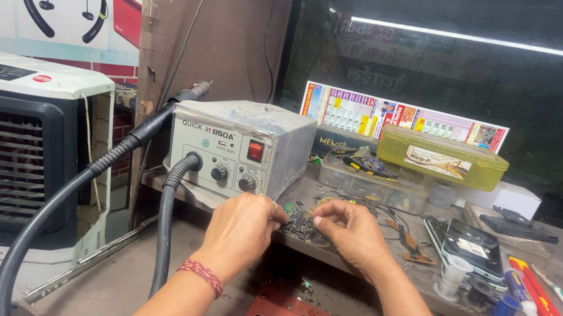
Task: The person disassembles a small electronic device, likely a mobile phone, on a cluttered workbench. They remove components from the circuit board, sort them, and handle various small parts and tools throughout the process.
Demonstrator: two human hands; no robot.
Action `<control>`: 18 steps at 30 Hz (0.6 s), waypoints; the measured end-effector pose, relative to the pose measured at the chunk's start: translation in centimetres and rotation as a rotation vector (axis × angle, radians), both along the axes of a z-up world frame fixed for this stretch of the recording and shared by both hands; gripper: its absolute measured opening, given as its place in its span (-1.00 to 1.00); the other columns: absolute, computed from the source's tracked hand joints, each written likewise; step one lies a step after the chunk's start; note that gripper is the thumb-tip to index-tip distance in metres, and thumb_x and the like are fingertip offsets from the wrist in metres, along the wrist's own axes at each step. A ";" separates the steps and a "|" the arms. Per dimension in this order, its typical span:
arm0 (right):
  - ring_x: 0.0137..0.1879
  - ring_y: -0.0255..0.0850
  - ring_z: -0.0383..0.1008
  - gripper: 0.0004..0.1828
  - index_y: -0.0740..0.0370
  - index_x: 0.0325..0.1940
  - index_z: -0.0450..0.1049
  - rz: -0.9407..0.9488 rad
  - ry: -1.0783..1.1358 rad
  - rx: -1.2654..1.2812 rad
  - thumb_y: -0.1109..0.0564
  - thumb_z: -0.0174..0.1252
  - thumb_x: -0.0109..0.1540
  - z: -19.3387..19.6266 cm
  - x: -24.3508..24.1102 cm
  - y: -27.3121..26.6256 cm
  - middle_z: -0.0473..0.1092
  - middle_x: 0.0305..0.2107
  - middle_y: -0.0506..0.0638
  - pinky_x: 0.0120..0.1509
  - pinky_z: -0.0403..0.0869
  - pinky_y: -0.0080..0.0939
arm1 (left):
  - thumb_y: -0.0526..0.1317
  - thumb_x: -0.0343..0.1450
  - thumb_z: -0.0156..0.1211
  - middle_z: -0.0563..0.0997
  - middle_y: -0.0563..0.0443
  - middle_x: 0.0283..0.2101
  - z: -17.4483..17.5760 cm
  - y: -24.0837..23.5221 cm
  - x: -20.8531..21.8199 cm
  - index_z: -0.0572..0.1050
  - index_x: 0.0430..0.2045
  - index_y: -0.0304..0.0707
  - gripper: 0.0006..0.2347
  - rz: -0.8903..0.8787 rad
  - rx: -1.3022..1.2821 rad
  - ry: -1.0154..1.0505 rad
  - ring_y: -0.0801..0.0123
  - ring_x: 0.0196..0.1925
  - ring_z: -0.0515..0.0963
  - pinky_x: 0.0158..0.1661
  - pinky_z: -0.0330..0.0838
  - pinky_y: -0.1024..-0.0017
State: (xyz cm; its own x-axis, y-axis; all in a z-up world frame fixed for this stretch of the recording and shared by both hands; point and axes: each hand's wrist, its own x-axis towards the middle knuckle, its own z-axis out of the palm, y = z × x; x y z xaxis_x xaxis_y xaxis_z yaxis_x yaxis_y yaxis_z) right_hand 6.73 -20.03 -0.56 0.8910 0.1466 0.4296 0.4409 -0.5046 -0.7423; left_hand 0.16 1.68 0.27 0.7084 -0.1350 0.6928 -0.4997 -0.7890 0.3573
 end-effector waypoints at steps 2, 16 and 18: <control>-0.21 -0.39 0.50 -0.84 0.20 -0.20 0.64 -0.011 0.010 0.007 0.13 0.31 0.16 0.0 -0.1 0.0 0.58 -0.39 -0.09 -0.03 0.48 -0.29 | -0.29 0.33 0.25 0.69 -0.17 -0.32 0.2 0.0 -0.1 0.73 -0.37 -0.04 -0.86 0.018 -0.020 0.015 -0.01 -0.23 0.67 -0.18 0.53 0.13; -0.42 -0.43 0.43 -0.87 0.20 -0.27 0.64 -0.107 -0.305 -0.024 0.15 0.30 0.13 0.2 -2.2 0.7 0.57 -0.51 -0.16 -0.24 0.46 -0.35 | -0.24 0.27 0.35 0.72 -0.09 -0.35 0.0 0.2 -3.8 0.71 -0.40 -0.07 -0.89 0.017 -0.129 0.196 0.09 -0.26 0.70 -0.18 0.54 0.20; -0.43 -0.45 0.43 -0.87 0.22 -0.27 0.63 -0.059 -0.317 0.001 0.15 0.30 0.14 0.1 -3.0 0.8 0.56 -0.52 -0.15 -0.26 0.46 -0.37 | -0.22 0.26 0.36 0.73 -0.08 -0.37 -0.7 0.4 -4.3 0.71 -0.42 -0.06 -0.90 0.029 -0.130 0.255 0.10 -0.26 0.71 -0.19 0.54 0.20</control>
State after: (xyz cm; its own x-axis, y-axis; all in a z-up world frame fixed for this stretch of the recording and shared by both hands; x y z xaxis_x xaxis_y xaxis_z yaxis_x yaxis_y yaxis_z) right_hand 3.74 -19.25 -0.45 0.7197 0.0983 0.6873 0.6204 -0.5355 -0.5731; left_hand -4.11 2.11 -0.40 0.8643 -0.0336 0.5019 -0.3584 -0.7413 0.5675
